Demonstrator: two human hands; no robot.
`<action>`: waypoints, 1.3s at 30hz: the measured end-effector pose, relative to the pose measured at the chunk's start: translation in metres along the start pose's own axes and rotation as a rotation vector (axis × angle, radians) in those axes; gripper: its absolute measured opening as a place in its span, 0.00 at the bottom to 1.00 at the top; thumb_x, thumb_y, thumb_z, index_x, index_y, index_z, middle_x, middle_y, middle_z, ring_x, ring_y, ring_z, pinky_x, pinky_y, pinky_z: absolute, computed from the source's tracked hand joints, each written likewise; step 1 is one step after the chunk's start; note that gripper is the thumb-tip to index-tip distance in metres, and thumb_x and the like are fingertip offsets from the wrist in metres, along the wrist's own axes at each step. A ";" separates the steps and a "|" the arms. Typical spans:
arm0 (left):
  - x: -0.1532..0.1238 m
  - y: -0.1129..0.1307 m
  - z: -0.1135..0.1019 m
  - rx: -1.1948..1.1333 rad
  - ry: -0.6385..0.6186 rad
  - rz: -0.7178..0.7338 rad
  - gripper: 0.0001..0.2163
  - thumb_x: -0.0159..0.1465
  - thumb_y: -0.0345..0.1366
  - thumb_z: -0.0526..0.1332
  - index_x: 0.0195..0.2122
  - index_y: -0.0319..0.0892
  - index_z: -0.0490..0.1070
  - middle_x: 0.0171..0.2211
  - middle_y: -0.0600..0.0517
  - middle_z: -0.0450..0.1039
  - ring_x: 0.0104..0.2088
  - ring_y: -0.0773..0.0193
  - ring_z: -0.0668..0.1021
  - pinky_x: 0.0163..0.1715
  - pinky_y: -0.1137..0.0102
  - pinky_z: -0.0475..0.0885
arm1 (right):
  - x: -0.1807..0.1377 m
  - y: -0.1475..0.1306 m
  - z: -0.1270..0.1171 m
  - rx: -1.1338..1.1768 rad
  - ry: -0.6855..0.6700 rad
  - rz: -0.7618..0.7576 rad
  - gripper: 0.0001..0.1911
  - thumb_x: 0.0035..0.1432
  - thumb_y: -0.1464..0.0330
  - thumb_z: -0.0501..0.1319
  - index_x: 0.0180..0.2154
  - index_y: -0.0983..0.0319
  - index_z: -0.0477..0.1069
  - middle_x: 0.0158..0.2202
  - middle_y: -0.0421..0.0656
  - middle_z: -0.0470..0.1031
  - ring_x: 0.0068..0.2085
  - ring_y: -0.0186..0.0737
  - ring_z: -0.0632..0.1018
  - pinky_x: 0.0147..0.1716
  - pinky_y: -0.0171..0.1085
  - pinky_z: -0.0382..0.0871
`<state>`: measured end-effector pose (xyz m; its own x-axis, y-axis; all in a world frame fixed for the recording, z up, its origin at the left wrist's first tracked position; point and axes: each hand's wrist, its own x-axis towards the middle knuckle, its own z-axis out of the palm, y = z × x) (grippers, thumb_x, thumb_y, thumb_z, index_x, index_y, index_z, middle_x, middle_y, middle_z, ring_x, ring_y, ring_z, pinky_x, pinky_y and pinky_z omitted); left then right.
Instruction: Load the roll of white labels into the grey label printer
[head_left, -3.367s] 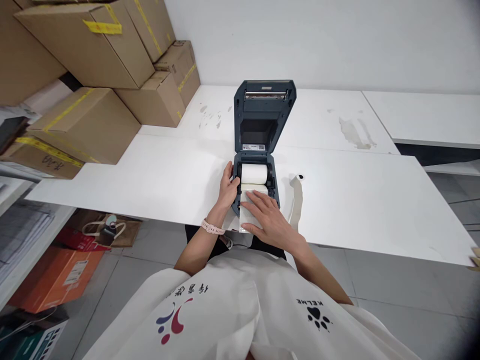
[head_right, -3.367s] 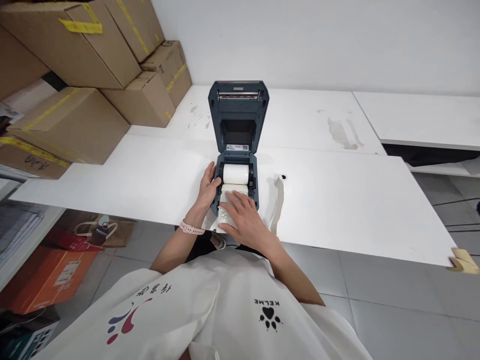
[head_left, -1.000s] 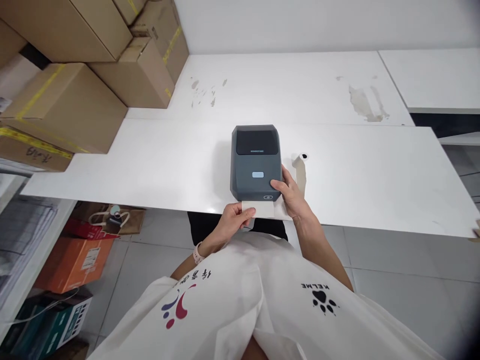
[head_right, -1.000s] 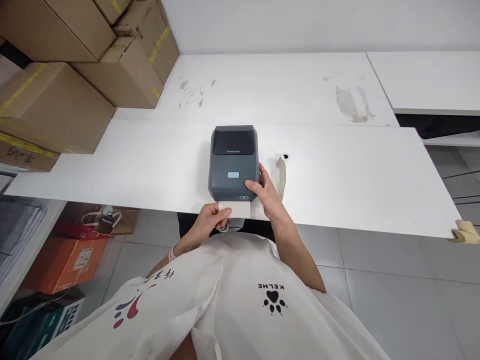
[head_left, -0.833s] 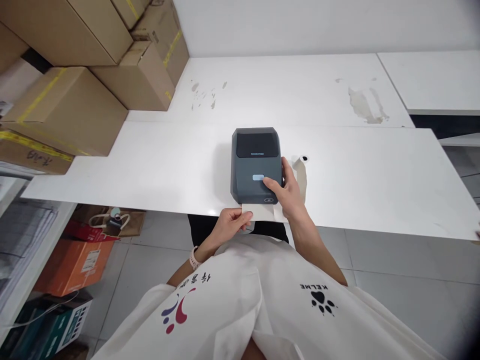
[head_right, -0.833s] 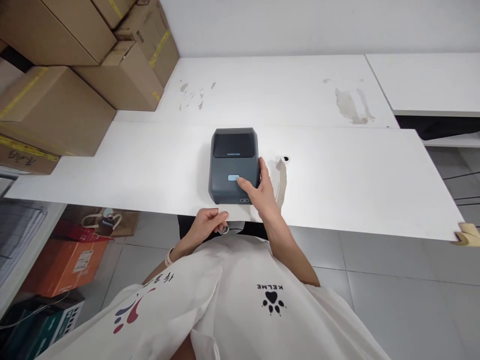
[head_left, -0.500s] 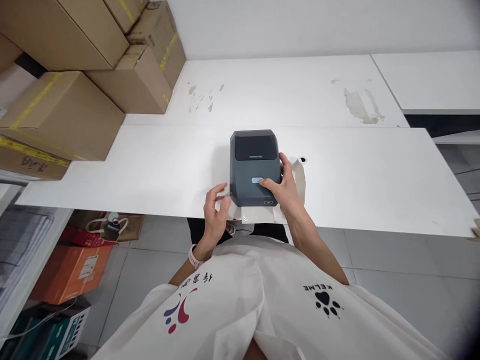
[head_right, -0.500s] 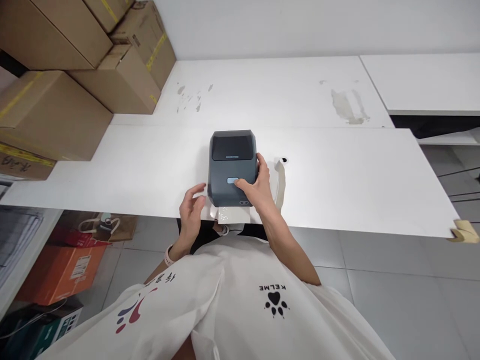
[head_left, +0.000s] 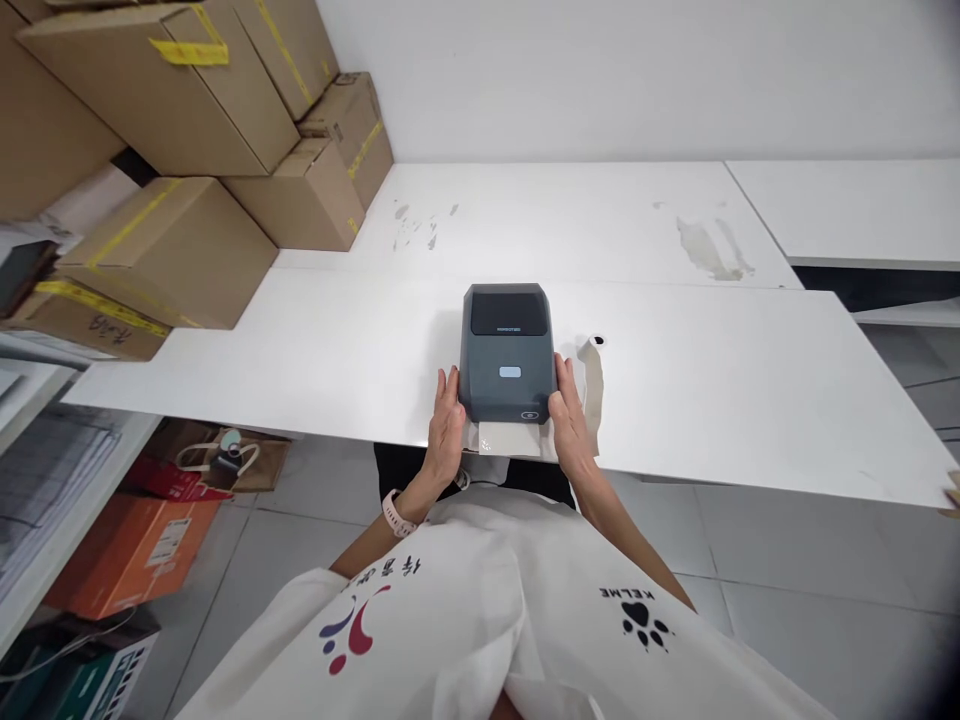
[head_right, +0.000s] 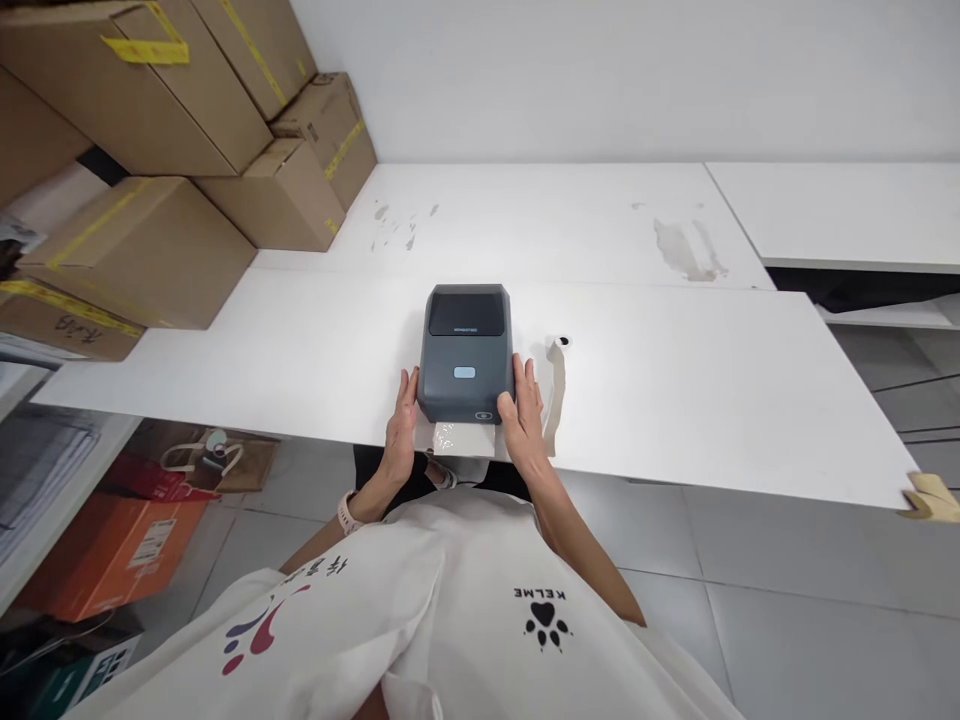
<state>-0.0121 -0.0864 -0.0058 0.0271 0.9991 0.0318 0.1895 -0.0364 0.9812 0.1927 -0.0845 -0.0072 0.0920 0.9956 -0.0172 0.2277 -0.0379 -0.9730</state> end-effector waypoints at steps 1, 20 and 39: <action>0.000 0.001 0.000 0.010 0.003 0.001 0.31 0.73 0.58 0.44 0.74 0.55 0.52 0.78 0.54 0.45 0.78 0.57 0.42 0.76 0.57 0.49 | 0.001 0.001 0.000 -0.007 0.002 -0.004 0.39 0.67 0.39 0.46 0.74 0.40 0.45 0.79 0.32 0.37 0.79 0.45 0.38 0.76 0.59 0.28; 0.111 0.013 0.005 0.263 0.065 -0.036 0.30 0.64 0.37 0.62 0.69 0.47 0.62 0.66 0.41 0.67 0.65 0.45 0.69 0.57 0.56 0.71 | 0.185 -0.088 -0.011 -0.266 0.200 -0.483 0.44 0.66 0.36 0.38 0.75 0.44 0.30 0.77 0.40 0.47 0.78 0.59 0.43 0.72 0.67 0.42; 0.120 0.014 0.009 0.351 0.123 -0.157 0.18 0.54 0.26 0.60 0.47 0.42 0.74 0.27 0.54 0.69 0.31 0.59 0.73 0.34 0.66 0.64 | 0.151 -0.079 0.023 -1.029 -0.516 -0.298 0.43 0.50 0.65 0.73 0.65 0.65 0.64 0.57 0.63 0.77 0.59 0.74 0.75 0.60 0.62 0.64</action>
<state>0.0030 0.0331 0.0104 -0.1426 0.9873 -0.0700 0.5063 0.1335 0.8520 0.1666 0.0707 0.0620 -0.4442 0.8847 -0.1414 0.8671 0.3849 -0.3162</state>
